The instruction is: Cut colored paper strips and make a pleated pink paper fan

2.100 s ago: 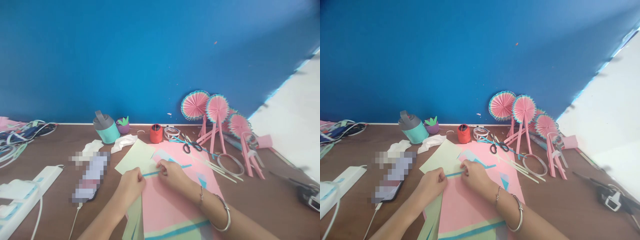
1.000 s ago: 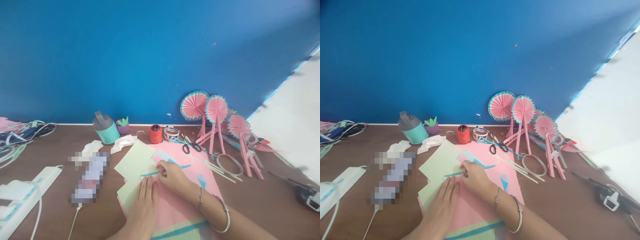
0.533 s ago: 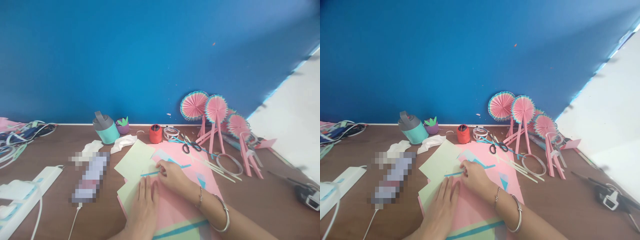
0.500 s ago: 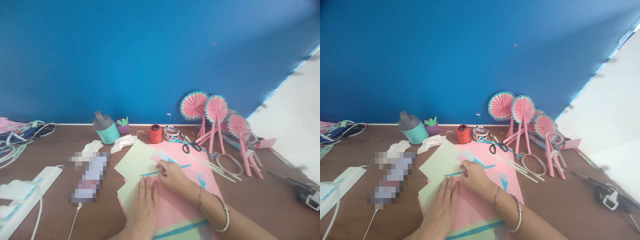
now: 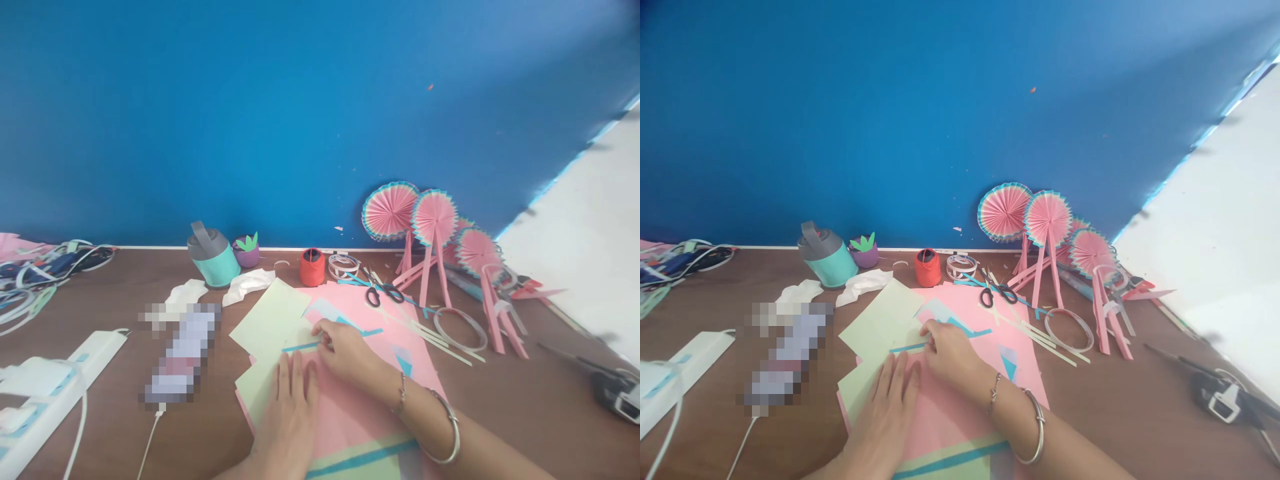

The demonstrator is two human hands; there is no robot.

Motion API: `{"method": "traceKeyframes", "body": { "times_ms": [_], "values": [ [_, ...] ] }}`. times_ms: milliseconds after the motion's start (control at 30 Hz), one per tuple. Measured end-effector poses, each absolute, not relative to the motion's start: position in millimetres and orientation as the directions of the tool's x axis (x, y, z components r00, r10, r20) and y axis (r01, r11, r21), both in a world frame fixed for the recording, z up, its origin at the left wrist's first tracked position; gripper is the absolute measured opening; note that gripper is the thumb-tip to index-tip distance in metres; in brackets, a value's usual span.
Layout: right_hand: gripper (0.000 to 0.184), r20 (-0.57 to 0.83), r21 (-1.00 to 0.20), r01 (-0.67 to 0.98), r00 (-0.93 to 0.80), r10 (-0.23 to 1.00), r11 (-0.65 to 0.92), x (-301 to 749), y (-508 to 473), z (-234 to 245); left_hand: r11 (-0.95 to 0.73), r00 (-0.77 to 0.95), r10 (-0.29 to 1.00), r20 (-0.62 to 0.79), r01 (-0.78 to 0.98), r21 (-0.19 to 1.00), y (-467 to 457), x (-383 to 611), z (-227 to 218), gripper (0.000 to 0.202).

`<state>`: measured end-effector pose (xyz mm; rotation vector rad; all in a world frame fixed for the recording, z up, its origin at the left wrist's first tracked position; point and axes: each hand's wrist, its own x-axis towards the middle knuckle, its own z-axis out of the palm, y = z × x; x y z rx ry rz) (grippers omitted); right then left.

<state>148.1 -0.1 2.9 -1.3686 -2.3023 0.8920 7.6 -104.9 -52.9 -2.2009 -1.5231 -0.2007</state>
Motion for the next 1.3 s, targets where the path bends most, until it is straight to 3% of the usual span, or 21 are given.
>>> {"method": "traceKeyframes", "body": {
  "times_ms": [767, 1300],
  "values": [
    [0.028, -0.052, -0.533, 0.784, -0.408, 0.912, 0.320, 150, -3, 3, -0.251, 0.375, 0.834, 0.404, 0.911, -0.327, -103, 13, -43, 0.039],
    [0.030, -0.112, -0.559, 0.787, -0.384, 0.916, 0.262, 155, 1, 8, -0.251, 0.370, 0.849, 0.378, 0.911, -0.327, -104, 12, -46, 0.041]
  ]
}}
